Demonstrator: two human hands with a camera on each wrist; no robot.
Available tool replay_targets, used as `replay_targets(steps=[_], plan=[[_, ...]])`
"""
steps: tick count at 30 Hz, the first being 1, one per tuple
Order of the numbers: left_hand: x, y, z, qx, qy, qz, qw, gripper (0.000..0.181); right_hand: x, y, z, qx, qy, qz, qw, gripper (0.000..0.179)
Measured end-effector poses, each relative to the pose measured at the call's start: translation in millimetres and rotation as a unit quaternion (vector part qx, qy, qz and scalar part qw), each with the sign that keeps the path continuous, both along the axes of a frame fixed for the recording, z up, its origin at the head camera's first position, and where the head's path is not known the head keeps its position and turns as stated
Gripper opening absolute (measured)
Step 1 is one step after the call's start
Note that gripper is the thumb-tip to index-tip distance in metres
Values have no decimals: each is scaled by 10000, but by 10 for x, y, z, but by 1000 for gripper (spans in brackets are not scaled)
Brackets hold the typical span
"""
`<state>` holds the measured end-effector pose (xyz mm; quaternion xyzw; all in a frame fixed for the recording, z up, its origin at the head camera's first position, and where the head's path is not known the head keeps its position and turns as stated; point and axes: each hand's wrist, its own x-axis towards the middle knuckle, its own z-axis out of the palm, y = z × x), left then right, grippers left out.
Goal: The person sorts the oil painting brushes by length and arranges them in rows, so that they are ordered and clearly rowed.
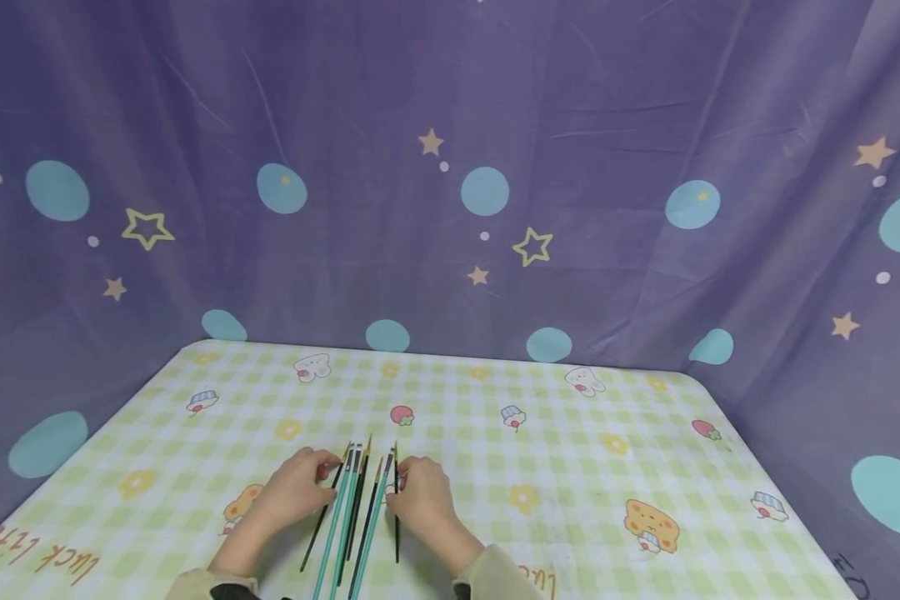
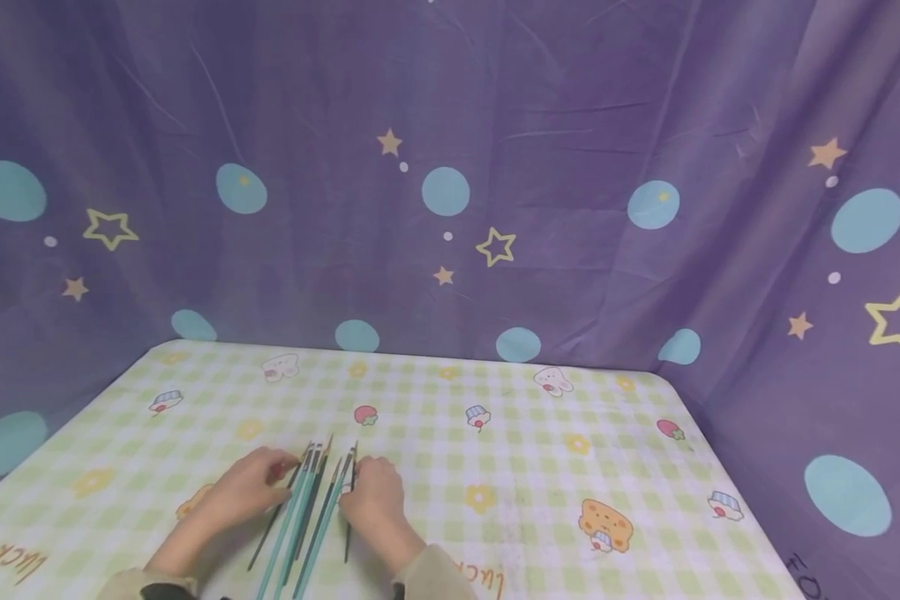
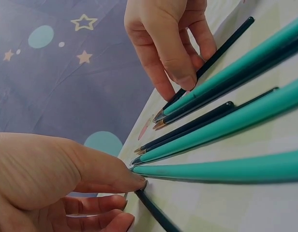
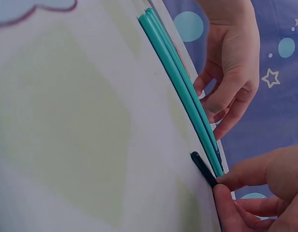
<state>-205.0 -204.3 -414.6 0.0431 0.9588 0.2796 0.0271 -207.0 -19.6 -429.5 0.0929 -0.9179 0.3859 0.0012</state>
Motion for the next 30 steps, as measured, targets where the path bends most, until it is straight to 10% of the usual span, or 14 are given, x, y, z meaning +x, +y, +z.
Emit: replay_targets(steps=[30], plan=[[7, 25, -11, -168, 124, 58, 9998, 36, -304, 356, -3, -678, -100, -165, 9975, 38]])
